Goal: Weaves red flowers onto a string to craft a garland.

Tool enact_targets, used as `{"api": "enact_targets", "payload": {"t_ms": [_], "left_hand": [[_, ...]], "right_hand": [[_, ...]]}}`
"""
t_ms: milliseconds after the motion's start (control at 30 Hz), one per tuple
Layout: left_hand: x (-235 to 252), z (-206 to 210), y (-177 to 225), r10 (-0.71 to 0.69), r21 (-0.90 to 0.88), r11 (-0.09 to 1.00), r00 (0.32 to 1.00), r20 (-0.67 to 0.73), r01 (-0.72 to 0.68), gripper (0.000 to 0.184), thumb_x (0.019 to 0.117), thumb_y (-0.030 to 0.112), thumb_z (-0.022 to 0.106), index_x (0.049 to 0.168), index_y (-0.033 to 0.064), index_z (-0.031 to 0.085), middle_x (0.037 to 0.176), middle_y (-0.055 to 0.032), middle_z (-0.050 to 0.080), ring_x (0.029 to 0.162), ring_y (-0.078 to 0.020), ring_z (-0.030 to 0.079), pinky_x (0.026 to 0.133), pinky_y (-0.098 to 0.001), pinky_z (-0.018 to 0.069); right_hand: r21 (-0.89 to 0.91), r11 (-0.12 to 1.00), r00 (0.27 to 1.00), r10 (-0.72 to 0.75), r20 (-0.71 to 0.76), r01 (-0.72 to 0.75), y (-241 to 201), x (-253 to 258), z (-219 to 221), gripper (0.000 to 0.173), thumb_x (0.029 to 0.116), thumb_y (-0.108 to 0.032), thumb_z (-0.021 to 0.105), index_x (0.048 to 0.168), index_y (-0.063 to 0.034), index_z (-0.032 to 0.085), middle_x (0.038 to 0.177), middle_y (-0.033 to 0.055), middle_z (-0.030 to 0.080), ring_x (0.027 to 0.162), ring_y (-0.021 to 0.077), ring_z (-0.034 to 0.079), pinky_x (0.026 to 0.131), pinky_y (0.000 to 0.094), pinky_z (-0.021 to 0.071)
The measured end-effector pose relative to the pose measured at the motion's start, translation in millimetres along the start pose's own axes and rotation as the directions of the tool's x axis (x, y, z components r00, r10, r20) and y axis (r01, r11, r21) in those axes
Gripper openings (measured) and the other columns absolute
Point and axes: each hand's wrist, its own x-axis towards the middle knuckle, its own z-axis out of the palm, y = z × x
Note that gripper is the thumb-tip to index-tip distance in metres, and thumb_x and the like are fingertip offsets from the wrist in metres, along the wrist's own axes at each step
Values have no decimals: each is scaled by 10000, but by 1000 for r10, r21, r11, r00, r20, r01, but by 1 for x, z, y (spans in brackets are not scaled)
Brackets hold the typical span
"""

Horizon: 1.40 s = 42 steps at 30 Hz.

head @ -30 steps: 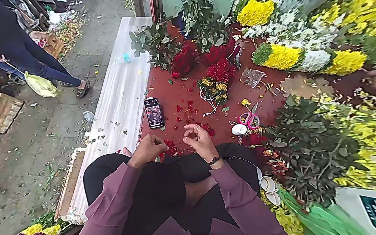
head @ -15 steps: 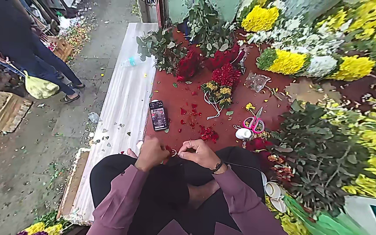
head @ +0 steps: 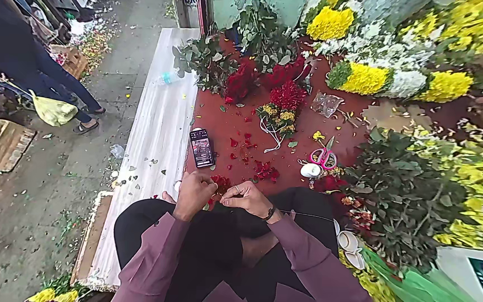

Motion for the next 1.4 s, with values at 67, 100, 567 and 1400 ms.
{"api": "enact_targets", "payload": {"t_ms": [67, 100, 567, 1400], "left_hand": [[1, 0, 3, -9, 34, 999, 999, 42, 8, 145, 856, 342, 727, 852, 213, 791, 872, 5, 712, 950, -209, 649, 834, -501, 531], [1, 0, 3, -10, 53, 999, 998, 67, 6, 147, 858, 343, 724, 861, 213, 793, 893, 0, 723, 987, -228, 651, 848, -513, 532], [-3, -7, 0, -52, 83, 996, 931, 362, 24, 203, 835, 419, 736, 848, 224, 792, 723, 39, 702, 662, -134, 655, 649, -456, 547], [-12, 0, 7, -96, 200, 979, 943, 318, 33, 178, 780, 445, 745, 832, 279, 783, 906, 30, 683, 1020, -229, 618, 818, -507, 521]], "right_hand": [[-22, 1000, 1000, -17, 22, 18, 0, -2, -3, 117, 934, -96, 726, 966, -6, 793, 941, 60, 783, 891, 91, 732, 860, 302, 603], [-23, 1000, 999, -17, 27, 17, -1, -2, -5, 118, 937, -97, 724, 968, -6, 793, 938, 59, 782, 889, 91, 732, 858, 303, 603], [-15, 968, 967, 250, 51, -249, -11, -8, -47, 113, 924, -159, 734, 907, -55, 775, 752, -27, 705, 591, 6, 551, 552, 208, 450], [-284, 584, 564, 378, -734, -761, 81, 111, -141, 201, 831, -237, 784, 1011, -147, 771, 973, 157, 735, 886, 372, 696, 734, 640, 548]]}}
